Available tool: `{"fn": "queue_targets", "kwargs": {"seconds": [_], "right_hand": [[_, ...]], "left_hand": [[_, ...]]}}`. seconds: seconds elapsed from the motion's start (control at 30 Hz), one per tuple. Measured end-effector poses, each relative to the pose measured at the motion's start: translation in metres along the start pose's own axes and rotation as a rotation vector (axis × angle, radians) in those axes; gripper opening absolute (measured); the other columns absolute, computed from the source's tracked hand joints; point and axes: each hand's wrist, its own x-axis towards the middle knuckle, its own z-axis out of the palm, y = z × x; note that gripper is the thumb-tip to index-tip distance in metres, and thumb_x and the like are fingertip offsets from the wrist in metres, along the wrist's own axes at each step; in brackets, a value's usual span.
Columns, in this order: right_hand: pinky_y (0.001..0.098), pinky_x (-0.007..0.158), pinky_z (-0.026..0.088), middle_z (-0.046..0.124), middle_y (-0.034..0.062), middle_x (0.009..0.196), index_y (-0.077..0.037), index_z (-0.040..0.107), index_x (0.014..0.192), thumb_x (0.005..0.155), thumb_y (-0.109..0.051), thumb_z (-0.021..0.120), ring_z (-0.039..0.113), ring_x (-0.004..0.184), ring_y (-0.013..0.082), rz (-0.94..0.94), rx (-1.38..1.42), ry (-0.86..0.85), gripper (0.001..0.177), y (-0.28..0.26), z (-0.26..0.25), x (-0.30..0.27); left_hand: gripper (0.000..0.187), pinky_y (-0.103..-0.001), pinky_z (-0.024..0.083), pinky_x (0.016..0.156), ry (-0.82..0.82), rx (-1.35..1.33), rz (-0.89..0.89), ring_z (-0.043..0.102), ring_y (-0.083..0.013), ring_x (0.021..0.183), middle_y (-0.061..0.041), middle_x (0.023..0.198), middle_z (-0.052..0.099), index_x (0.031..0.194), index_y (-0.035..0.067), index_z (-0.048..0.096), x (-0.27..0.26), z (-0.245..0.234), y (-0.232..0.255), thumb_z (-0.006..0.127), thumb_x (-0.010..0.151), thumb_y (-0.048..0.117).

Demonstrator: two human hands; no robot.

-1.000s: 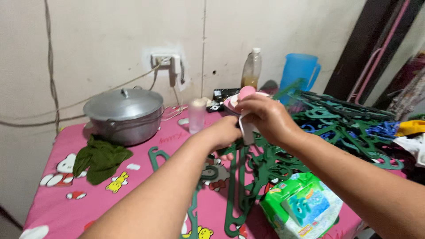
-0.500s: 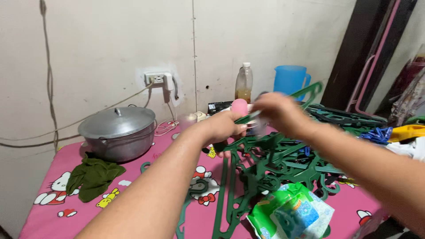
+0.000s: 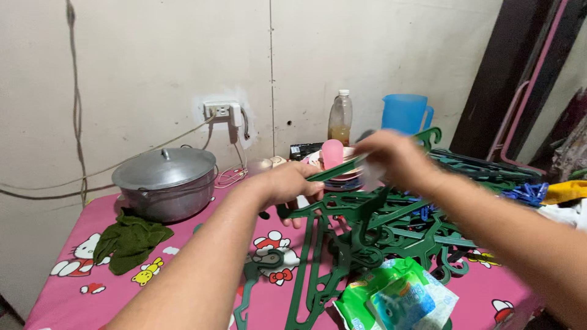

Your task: The person removes clothes from green plastic hangers and places them on a pile. They then use a wet wipe to clean the hangers one by one, wiping the entire surface of each hanger before placing it on the table.

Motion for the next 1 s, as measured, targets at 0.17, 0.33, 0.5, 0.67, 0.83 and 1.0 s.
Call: {"fn": "queue_targets", "kwargs": {"seconds": [0.17, 0.33, 0.5, 0.67, 0.83, 1.0], "right_hand": [[0.0357, 0.08, 0.059, 0.073, 0.0114, 0.1, -0.01, 0.077, 0.106, 0.073, 0.017, 0.063, 0.07, 0.094, 0.0228, -0.231, -0.264, 0.118, 0.045, -0.014, -0.002, 0.012], [0.0315, 0.088, 0.059, 0.073, 0.0068, 0.11, -0.009, 0.074, 0.109, 0.1, 0.001, 0.063, 0.072, 0.099, 0.0167, 0.217, 0.024, 0.696, 0.017, -0.007, -0.065, 0.032], [0.0329, 0.077, 0.061, 0.069, 0.0118, 0.105, -0.003, 0.067, 0.115, 0.086, -0.002, 0.077, 0.069, 0.093, 0.0198, 0.166, 0.064, 0.671, 0.031, -0.029, -0.038, 0.031], [0.0314, 0.073, 0.06, 0.077, 0.0053, 0.098, -0.008, 0.075, 0.103, 0.084, -0.012, 0.078, 0.073, 0.085, 0.0135, 0.325, 0.191, 0.414, 0.02, -0.086, 0.034, 0.011], [0.0296, 0.071, 0.057, 0.079, 0.009, 0.09, -0.004, 0.074, 0.102, 0.083, -0.011, 0.077, 0.071, 0.081, 0.0134, 0.189, 0.17, 0.339, 0.02, -0.115, 0.063, 0.002], [0.0324, 0.074, 0.055, 0.07, 0.0121, 0.094, -0.003, 0.072, 0.094, 0.085, -0.01, 0.08, 0.071, 0.083, 0.0194, 0.181, -0.016, 0.458, 0.015, -0.118, 0.038, 0.031]], "left_hand": [[0.018, -0.037, 0.054, 0.044, 0.019, -0.049, 0.043, 0.067, -0.0226, 0.052, -0.008, 0.096, 0.072, 0.107, 0.007, 0.063, 0.0, -0.006, -0.002, 0.052, 0.101, 0.021], [0.021, -0.036, 0.056, 0.045, 0.014, -0.117, 0.052, 0.066, -0.0188, 0.057, -0.009, 0.099, 0.076, 0.105, 0.008, 0.061, -0.007, -0.009, -0.014, 0.05, 0.103, 0.026], [0.047, -0.037, 0.054, 0.048, 0.052, -0.525, 0.116, 0.071, -0.0269, 0.063, -0.013, 0.108, 0.077, 0.115, 0.011, 0.051, 0.016, 0.012, -0.015, 0.031, 0.102, 0.052], [0.081, -0.048, 0.057, 0.068, 0.07, -0.904, 0.229, 0.069, -0.0328, 0.083, -0.021, 0.119, 0.067, 0.122, 0.013, 0.056, 0.053, 0.032, 0.0, 0.015, 0.096, 0.077], [0.101, -0.052, 0.04, 0.103, 0.339, -1.001, 0.242, 0.063, -0.0251, 0.126, -0.012, 0.132, 0.071, 0.128, 0.009, 0.061, 0.065, 0.043, 0.018, 0.018, 0.086, 0.09], [0.097, -0.065, 0.034, 0.11, 0.286, -0.97, 0.236, 0.054, -0.0304, 0.128, -0.006, 0.134, 0.063, 0.146, 0.027, 0.048, 0.053, 0.065, 0.037, 0.013, 0.079, 0.088]]}}
